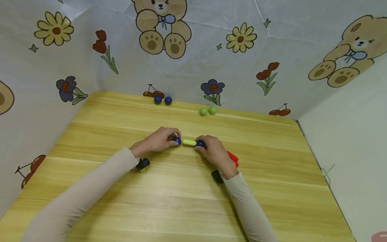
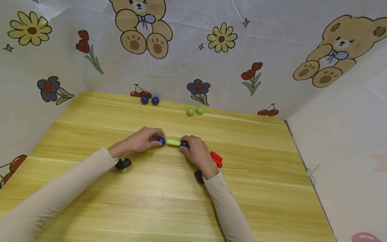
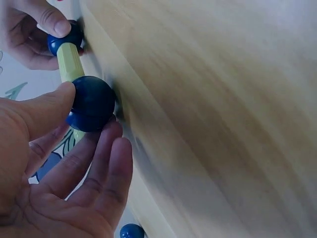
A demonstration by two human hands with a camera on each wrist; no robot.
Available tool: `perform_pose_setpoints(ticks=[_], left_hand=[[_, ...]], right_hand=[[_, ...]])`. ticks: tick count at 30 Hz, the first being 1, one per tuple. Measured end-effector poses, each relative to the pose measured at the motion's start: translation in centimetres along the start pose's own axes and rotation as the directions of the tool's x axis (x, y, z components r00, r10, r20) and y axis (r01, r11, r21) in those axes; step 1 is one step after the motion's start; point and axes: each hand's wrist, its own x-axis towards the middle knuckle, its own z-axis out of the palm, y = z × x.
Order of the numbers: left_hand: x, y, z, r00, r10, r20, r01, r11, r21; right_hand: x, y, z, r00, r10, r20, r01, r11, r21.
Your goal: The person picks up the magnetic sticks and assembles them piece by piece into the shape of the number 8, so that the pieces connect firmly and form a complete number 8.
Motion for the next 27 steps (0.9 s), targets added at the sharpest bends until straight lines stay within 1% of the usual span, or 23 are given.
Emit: perform_pose_setpoints(ticks=[5, 12, 17, 21, 27], left_hand=[[-0.1, 0.1, 0.3, 1.000, -0.014, -0.005, 0.014, 0.999, -0.035], [-0.2, 0.3, 0.6, 1.000, -0.009, -0.019, 0.009, 1.000, -0.021], [-0.4, 0.3, 0.8, 1.000, -0.009, -0.018, 0.008, 1.000, -0.022], [-0.8, 0.3, 0.5, 1.000, -0.013, -0.027, 0.012, 1.000, -0.023], [-2.2, 0.2, -0.7, 0.998, -0.019, -0.064, 0.017, 0.999, -0.040]], right_hand=[[0.0, 0.0, 0.1, 1.000, -0.011, 0.002, 0.011, 1.000, -0.003], [0.1, 0.0, 0.2, 1.000, -0.016, 0.009, 0.016, 1.000, -0.007], [0.0, -0.1, 0.2, 1.000, -0.023, 0.008, 0.023, 1.000, -0.018], [0.0, -0.1, 0.2, 1.000, -0.021, 0.008, 0.021, 1.000, -0.015], [0.0, 0.0, 0.3, 1.000, -0.010, 0.004, 0.010, 1.000, -0.015]])
